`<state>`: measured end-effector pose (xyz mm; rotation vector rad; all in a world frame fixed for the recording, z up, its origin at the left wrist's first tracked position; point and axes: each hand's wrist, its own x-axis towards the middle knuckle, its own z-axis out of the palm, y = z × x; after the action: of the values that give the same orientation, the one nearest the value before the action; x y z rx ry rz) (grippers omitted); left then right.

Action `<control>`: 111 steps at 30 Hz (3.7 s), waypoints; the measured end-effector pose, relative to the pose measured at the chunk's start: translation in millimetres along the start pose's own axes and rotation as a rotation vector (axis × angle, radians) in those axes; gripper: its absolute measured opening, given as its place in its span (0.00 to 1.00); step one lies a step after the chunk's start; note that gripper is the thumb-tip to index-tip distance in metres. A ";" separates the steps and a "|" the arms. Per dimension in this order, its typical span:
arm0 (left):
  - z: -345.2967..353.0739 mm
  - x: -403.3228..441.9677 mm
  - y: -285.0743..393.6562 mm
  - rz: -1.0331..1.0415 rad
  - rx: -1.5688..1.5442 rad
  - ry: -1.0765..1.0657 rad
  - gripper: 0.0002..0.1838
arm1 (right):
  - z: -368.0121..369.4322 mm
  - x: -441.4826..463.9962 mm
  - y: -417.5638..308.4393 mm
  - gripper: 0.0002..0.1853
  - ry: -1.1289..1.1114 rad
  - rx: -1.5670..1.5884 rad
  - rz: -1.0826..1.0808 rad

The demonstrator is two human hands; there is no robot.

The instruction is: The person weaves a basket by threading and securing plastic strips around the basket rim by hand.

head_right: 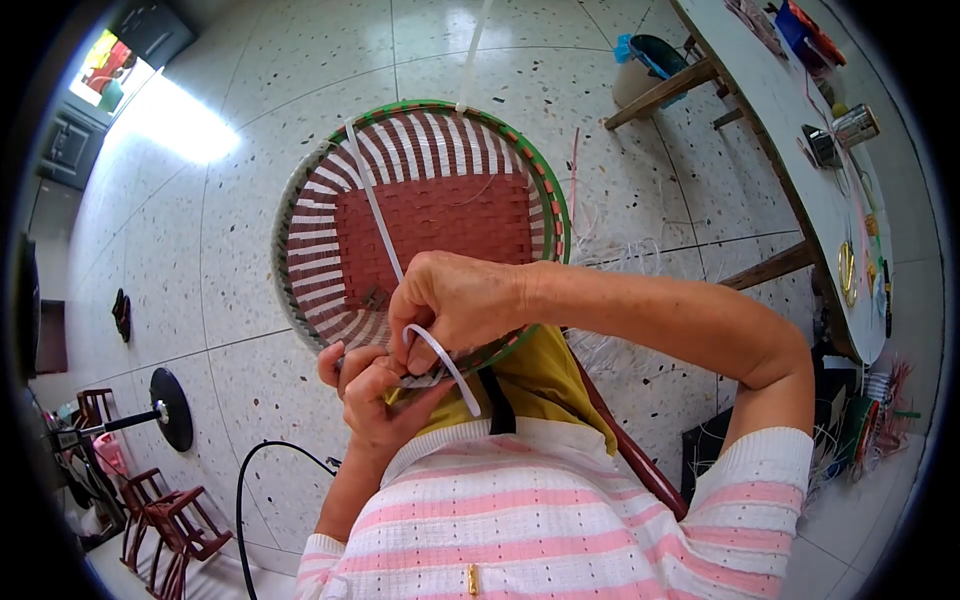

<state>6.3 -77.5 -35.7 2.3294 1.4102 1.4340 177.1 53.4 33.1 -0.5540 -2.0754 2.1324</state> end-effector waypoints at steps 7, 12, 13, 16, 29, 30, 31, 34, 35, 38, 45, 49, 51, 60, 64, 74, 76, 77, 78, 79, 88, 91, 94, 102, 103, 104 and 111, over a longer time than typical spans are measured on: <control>-4.5 22.4 -2.6 -0.017 -0.007 -0.006 0.37 | -7.6 -2.2 -1.0 0.10 0.113 -0.091 0.020; -11.7 37.8 -16.9 0.001 -0.117 -0.076 0.30 | -20.2 -3.3 -10.8 0.11 0.093 0.041 0.195; -14.0 41.5 -17.4 -0.019 -0.148 -0.114 0.26 | -20.5 -3.6 -11.8 0.13 0.113 0.063 0.255; -19.0 47.7 -17.4 -0.049 -0.168 -0.182 0.21 | -23.0 -0.4 -6.2 0.16 0.121 0.047 0.262; -19.9 55.5 -22.8 -0.094 -0.250 -0.256 0.20 | -30.1 0.3 1.8 0.16 0.074 0.103 0.280; -20.2 56.1 -23.1 -0.102 -0.266 -0.243 0.20 | -30.6 -0.1 1.0 0.16 0.074 0.102 0.279; -20.3 57.1 -23.5 -0.102 -0.264 -0.243 0.20 | -31.5 -1.3 0.3 0.17 0.094 0.109 0.253; -19.2 60.1 -24.1 -0.085 -0.252 -0.258 0.20 | -33.1 -2.0 5.1 0.17 0.129 0.119 0.204; -18.3 60.2 -24.3 -0.084 -0.245 -0.255 0.19 | -33.5 -2.5 7.2 0.16 0.144 0.125 0.183; -15.1 60.1 -25.8 -0.078 -0.239 -0.250 0.18 | -35.6 -6.4 -3.3 0.17 0.102 0.020 0.196; -15.9 59.7 -25.4 -0.104 -0.232 -0.248 0.18 | -30.6 -3.6 2.9 0.12 0.129 0.099 0.184; -14.8 61.2 -22.0 -0.126 -0.251 -0.250 0.19 | -31.1 -3.4 3.7 0.16 0.118 0.056 0.149; -14.2 62.2 -20.4 -0.089 -0.222 -0.221 0.18 | -32.8 -2.7 4.4 0.14 0.103 0.012 0.137; -13.4 60.3 -25.7 -0.056 -0.208 -0.220 0.18 | -33.8 -5.6 3.7 0.15 0.139 0.190 0.202; -11.5 60.4 -24.9 -0.050 -0.215 -0.208 0.18 | -32.0 -3.4 4.5 0.16 0.141 0.119 0.170; -12.6 73.1 -30.5 -0.056 -0.239 -0.220 0.17 | -22.5 -31.8 -10.3 0.14 0.554 -0.522 -0.125; -14.6 75.9 -35.6 -0.044 -0.240 -0.232 0.16 | -5.8 -54.2 -16.9 0.11 0.712 -0.653 -0.174; -16.1 76.9 -38.0 -0.003 -0.249 -0.246 0.15 | 1.5 -66.2 -19.4 0.09 0.742 -0.847 -0.292; -17.0 77.3 -39.4 0.036 -0.258 -0.260 0.14 | 10.7 -72.8 -20.6 0.09 0.764 -1.039 -0.413; -16.4 78.6 -38.1 0.029 -0.257 -0.255 0.14 | 23.8 -74.1 -20.4 0.09 0.755 -1.038 -0.412; -12.5 80.5 -24.3 0.134 -0.134 -0.262 0.08 | 38.6 -58.8 -22.4 0.04 0.765 -0.807 -0.492; -12.6 81.2 -21.4 0.120 -0.089 -0.279 0.09 | 16.4 -41.8 -25.5 0.03 0.747 -0.846 -0.512; -13.0 83.2 -17.0 0.129 -0.099 -0.259 0.10 | 8.5 -23.0 -28.7 0.07 0.704 -0.683 -0.404; 4.0 76.7 -19.9 0.063 -0.048 -0.132 0.14 | 29.7 -28.8 -27.4 0.06 0.940 -0.370 -0.306; 5.2 77.3 -21.1 0.057 -0.047 -0.125 0.14 | 35.5 -40.2 -24.3 0.07 1.006 -0.480 -0.327; 6.3 77.6 -22.9 0.065 -0.063 -0.107 0.14 | 41.8 -45.9 -21.6 0.08 1.069 -0.590 -0.348; 11.6 81.4 -23.6 0.069 -0.117 -0.066 0.18 | 60.7 -33.1 22.5 0.10 1.047 -1.172 -0.480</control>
<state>11.1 -0.7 1.5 2.3505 1.2060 1.4023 191.1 -16.0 16.6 -0.8452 -2.1263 0.0603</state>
